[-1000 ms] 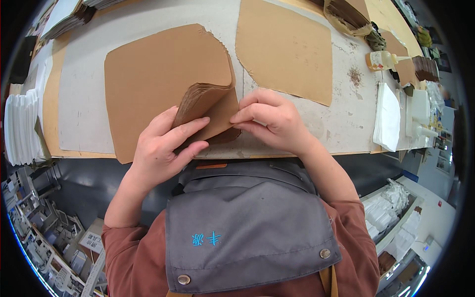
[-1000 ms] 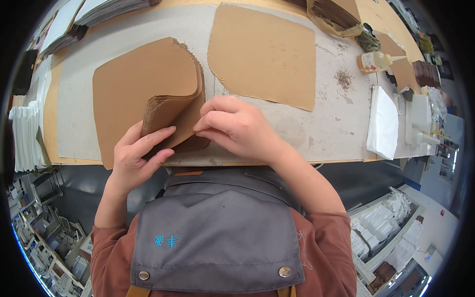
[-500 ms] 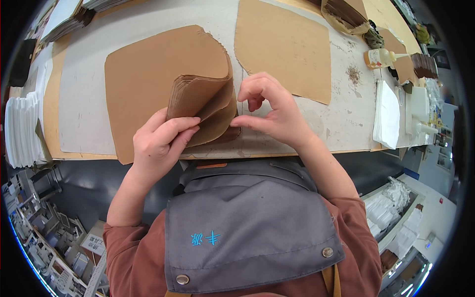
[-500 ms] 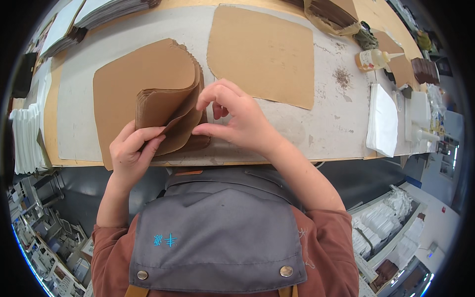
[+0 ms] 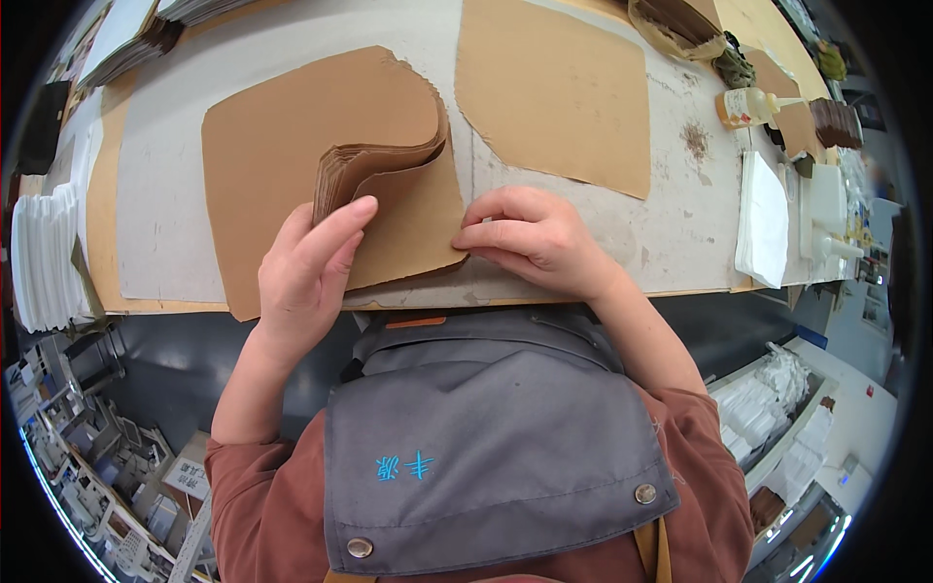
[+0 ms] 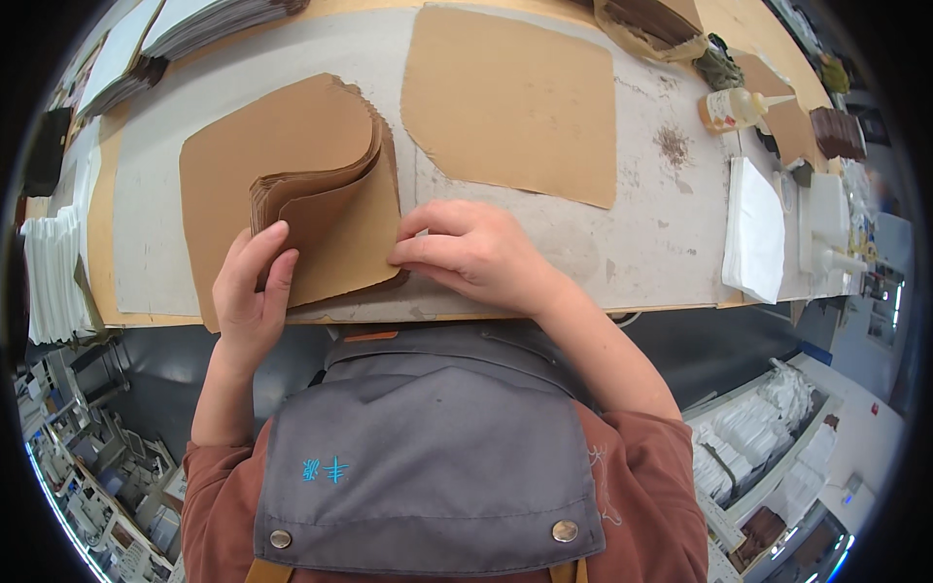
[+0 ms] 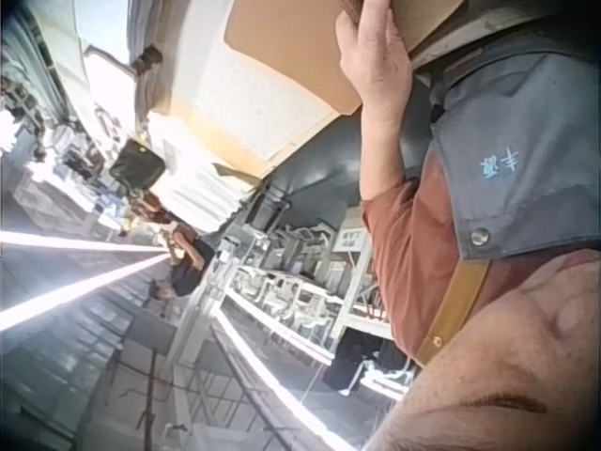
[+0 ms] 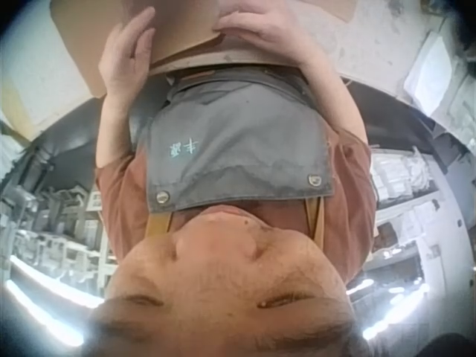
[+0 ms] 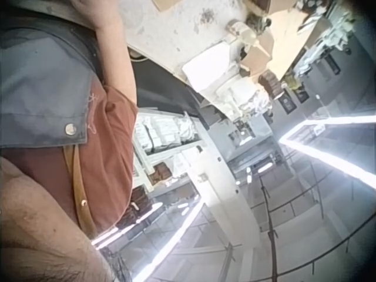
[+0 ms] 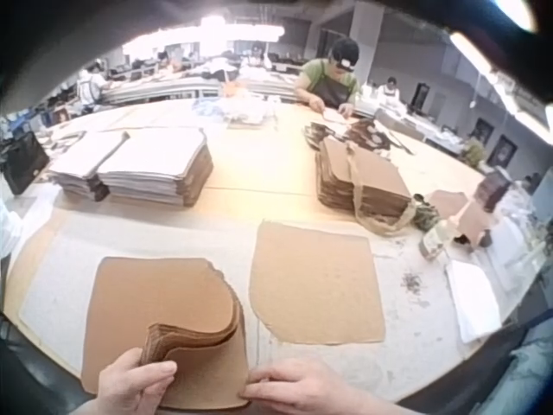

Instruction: The recorder is gluing and layering panels for leather bags in a factory workshop.

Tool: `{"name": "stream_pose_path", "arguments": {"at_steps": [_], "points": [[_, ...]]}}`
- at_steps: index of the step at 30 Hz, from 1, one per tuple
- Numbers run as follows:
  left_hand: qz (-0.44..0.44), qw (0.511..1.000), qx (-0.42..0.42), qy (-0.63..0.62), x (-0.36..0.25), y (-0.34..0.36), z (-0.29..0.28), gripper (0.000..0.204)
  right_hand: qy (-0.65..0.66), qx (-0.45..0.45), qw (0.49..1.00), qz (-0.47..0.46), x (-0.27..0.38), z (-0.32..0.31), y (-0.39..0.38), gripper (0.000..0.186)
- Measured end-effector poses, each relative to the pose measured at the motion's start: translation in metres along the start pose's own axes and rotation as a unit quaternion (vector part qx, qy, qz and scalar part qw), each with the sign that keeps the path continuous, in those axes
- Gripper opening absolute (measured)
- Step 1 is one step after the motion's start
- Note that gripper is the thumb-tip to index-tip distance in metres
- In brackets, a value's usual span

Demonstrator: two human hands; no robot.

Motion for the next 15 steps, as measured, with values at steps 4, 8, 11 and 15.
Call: {"name": "stream_pose_path", "arguments": {"at_steps": [4,8,11,15], "points": [[0.063,0.994,0.052,0.067,-0.017,0.005,0.011,0.049,-0.061,0.013,0.998,-0.018,0.006,0.003,0.004,0.028],[0.135,0.971,0.068,0.186,-0.027,-0.005,0.025,0.063,-0.075,-0.031,0.996,-0.035,0.008,-0.001,0.003,0.027],[0.089,0.97,0.051,0.221,-0.027,-0.012,0.025,0.077,-0.092,-0.063,0.993,-0.04,0.007,-0.005,0.004,0.024],[-0.057,0.945,0.119,0.3,-0.015,-0.015,0.029,0.083,-0.12,-0.088,0.988,-0.045,0.003,-0.005,0.003,0.021]]}}
Point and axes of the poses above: each hand's wrist, its own y-axis towards the middle knuckle, its own z-axis out of the palm, x = y × z, the point moved 9 cm from there along y, towards the middle knuckle, and after that the axes turned 1 degree about x, right-handed, at the moved point
